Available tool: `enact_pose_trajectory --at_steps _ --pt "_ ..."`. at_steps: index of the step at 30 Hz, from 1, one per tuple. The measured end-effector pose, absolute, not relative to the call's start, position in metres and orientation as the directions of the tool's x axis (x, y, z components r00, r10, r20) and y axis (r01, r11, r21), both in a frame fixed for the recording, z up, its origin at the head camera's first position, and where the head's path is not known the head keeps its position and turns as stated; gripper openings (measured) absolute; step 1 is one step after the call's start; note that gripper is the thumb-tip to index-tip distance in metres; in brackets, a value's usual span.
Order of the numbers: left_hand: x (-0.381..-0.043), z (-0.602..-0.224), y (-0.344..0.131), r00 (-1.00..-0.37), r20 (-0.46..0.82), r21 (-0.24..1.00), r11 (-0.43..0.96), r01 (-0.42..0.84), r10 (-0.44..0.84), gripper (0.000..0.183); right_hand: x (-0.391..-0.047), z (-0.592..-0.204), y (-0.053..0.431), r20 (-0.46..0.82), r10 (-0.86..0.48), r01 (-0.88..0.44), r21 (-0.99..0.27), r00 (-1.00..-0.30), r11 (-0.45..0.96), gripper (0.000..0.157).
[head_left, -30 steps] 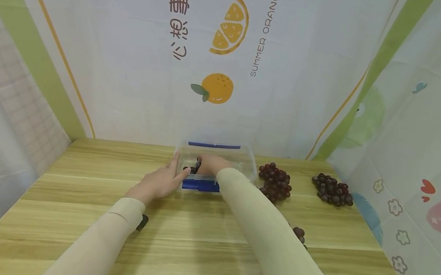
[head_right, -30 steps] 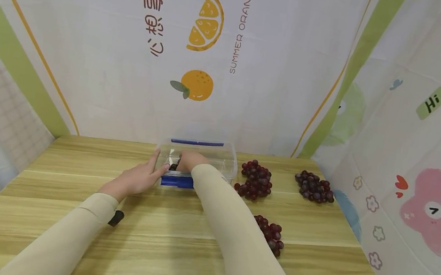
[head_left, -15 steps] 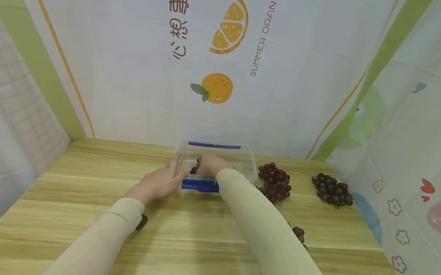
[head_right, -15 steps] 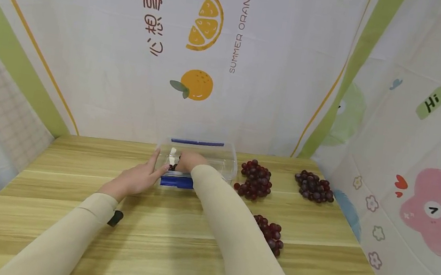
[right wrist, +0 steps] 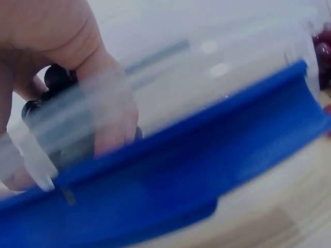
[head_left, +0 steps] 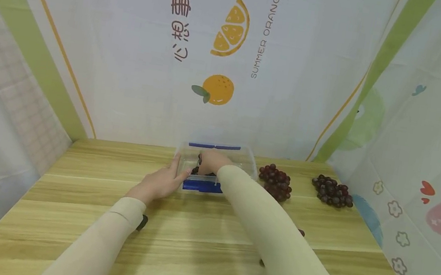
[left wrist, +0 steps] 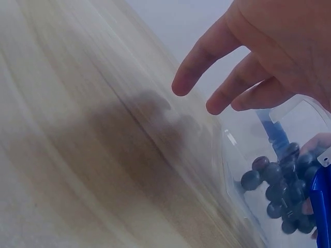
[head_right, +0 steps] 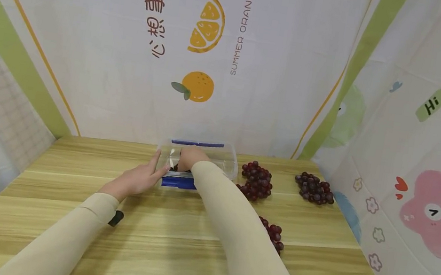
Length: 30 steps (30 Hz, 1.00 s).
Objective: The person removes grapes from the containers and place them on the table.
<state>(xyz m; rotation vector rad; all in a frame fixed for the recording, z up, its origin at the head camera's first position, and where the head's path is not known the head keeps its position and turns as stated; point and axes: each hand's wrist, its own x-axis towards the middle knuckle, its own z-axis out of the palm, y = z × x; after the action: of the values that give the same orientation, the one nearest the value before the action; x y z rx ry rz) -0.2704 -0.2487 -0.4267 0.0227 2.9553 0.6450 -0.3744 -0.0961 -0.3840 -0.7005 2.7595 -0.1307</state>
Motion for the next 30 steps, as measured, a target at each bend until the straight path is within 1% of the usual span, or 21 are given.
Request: enact_pose_trajectory --at_steps 3,7,10,14,16,19,23,30 --pt "-0.271 -0.427 -0.248 -0.992 -0.118 0.427 0.904 -0.015 0.04 0.099 -0.375 -0.375 -0.095 -0.249 -0.48 -0.452 -0.161 -0.841 0.877 0.061" --pt "-0.272 -0.428 -0.249 -0.993 -0.115 0.429 0.903 -0.016 0.037 0.094 -0.379 -0.368 -0.095 -0.289 -0.438 -0.38 -0.235 -0.851 0.895 0.063" --pt "-0.272 -0.429 -0.249 -0.994 -0.107 0.425 0.905 -0.011 0.039 0.098 -0.379 -0.361 -0.094 -0.329 -0.411 -0.334 -0.266 -0.85 0.904 0.06" --pt "-0.272 -0.43 -0.249 -0.994 -0.1 0.422 0.906 -0.006 0.04 0.104 -0.377 -0.347 -0.092 -0.332 -0.412 -0.338 -0.257 -0.849 0.905 0.051" --pt "-0.272 -0.43 -0.249 -0.994 -0.102 0.42 0.908 -0.008 0.038 0.105 -0.376 -0.341 -0.09 -0.324 -0.417 -0.343 -0.262 -0.849 0.902 0.05" --pt "-0.272 -0.429 -0.248 -0.994 -0.105 0.417 0.909 -0.013 0.033 0.104 -0.375 -0.33 -0.088 -0.313 -0.426 -0.349 -0.274 -0.849 0.896 0.054" --pt "-0.272 -0.428 -0.247 -0.994 -0.107 0.413 0.911 -0.016 0.032 0.104 -0.372 -0.318 -0.085 -0.299 -0.433 -0.345 -0.305 -0.85 0.888 0.065" --pt "-0.272 -0.426 -0.248 -0.994 -0.108 0.393 0.919 -0.018 0.027 0.106 -0.366 -0.299 -0.079 -0.259 -0.437 -0.362 -0.29 -0.862 0.886 0.069"
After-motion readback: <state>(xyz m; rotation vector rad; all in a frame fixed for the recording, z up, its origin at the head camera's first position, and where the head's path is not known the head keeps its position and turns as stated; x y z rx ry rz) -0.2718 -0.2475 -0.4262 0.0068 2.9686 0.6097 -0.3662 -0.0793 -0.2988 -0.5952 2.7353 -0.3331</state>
